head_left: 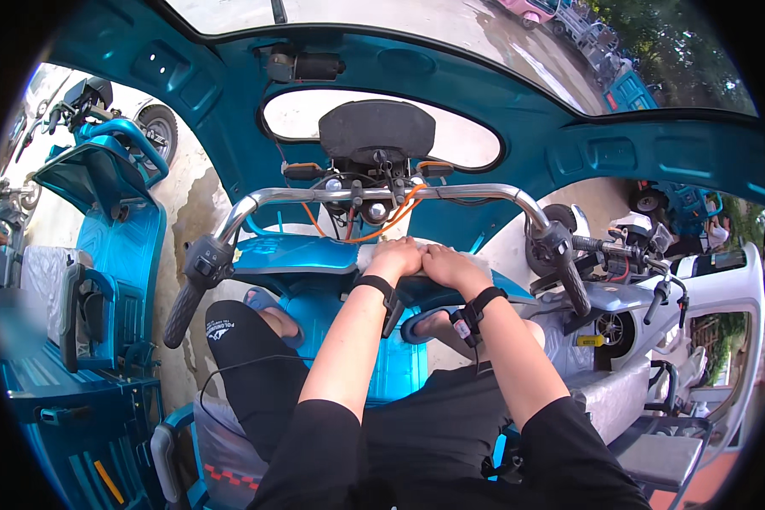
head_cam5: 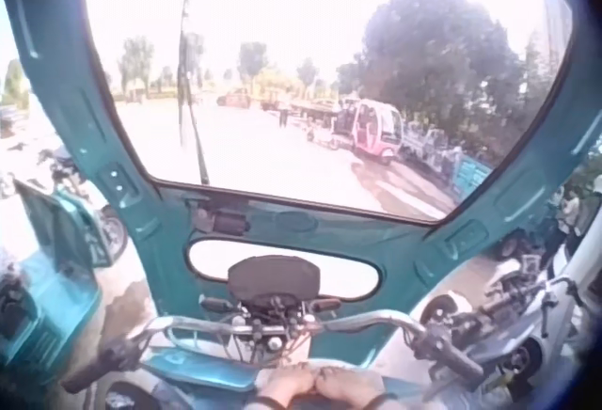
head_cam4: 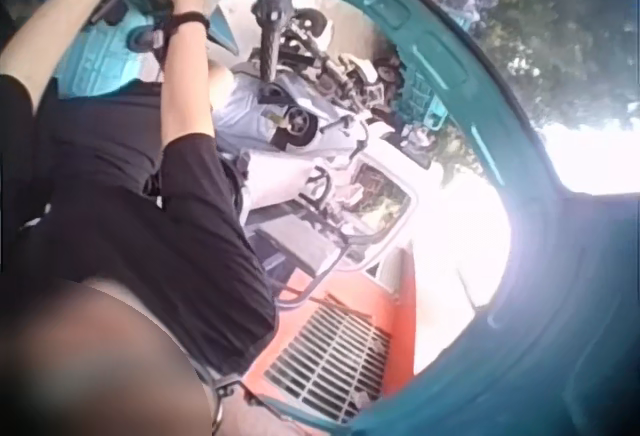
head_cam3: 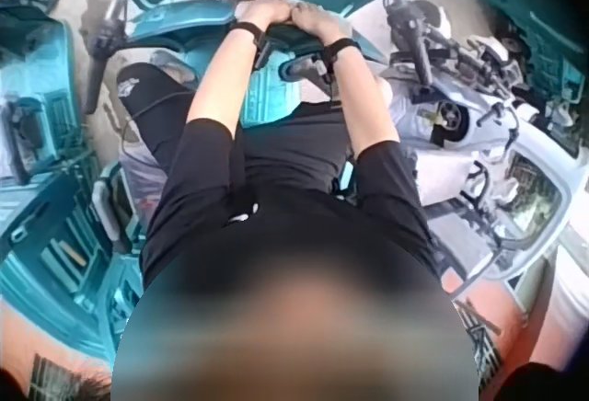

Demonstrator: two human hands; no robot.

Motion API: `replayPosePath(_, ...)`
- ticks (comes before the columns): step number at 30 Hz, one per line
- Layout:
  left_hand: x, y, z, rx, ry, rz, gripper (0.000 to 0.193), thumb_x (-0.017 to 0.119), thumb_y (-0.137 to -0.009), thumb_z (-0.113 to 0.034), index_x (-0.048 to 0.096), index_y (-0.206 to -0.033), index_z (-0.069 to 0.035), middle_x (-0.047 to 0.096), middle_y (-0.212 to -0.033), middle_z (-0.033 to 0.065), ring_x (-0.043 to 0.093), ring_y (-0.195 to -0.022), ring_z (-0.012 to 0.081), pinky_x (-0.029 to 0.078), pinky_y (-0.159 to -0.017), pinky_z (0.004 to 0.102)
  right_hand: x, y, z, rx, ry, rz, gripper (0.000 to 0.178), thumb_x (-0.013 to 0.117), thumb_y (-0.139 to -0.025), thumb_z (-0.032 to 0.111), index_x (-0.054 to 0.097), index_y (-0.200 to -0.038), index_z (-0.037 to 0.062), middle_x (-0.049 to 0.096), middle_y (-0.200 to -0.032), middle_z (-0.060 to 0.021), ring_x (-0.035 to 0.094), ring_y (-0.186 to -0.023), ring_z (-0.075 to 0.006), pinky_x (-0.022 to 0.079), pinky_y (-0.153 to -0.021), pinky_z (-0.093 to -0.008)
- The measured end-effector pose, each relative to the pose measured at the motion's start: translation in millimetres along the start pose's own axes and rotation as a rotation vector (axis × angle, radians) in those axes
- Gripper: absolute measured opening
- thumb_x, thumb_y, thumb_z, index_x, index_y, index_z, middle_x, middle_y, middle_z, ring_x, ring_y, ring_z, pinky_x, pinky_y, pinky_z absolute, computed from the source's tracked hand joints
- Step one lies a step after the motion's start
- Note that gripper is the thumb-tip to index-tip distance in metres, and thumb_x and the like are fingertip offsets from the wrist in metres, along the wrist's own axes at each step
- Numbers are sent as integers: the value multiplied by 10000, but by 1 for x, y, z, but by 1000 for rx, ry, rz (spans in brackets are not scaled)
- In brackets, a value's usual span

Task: Cleaning and wiping the handlebars and dashboard of a covered electric tricycle using a cloth.

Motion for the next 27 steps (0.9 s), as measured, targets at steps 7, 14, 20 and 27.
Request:
replayPosePath(7, 0, -8, -7, -75, 49, 149, 671, 261, -1103, -495, 511, -1512, -26, 493, -1571, 182, 482, -1453, 326, 367, -1214, 437, 14, -27, -25, 55, -150, 285, 603, 273, -1059, 483, 433, -1593, 255, 362, -1685, -55, 346, -1545, -309, 271, -1260, -445)
replayPosePath(14, 11, -24, 5, -202, 30, 240, 700, 207, -1100, -560, 507, -1538, -103, 421, -1634, 132, 438, -1487, 343, 295, -1254, 465, 10, -27, -29, 156, -154, 281, 670, 279, -1038, 583, 416, -1602, 248, 350, -1680, -137, 339, -1543, -344, 258, -1262, -458)
replayPosePath(20, 21, -34, -16, -264, 16, 192, 635, 286, -1091, -561, 572, -1501, -169, 502, -1591, 75, 470, -1476, 287, 352, -1210, 447, 2, -4, -53, 191, -249, 300, 674, 293, -1044, 609, 444, -1584, 236, 418, -1640, -153, 400, -1504, -359, 302, -1237, -458)
replayPosePath(27, 40, -50, -122, -99, -1, 205, 575, 351, -1082, -516, 659, -1414, -162, 611, -1488, 105, 583, -1378, 284, 418, -1146, 437, -15, 50, -132, 204, -272, 180, 626, 354, -1051, 423, 509, -1518, 36, 472, -1581, -236, 484, -1447, -352, 345, -1201, -428)
Point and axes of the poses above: each hand's wrist, its own y-axis away from the middle knuckle, its own x-axis out of the palm, z = x × y, the point moved 9 cm from there along -y, towards the middle knuckle
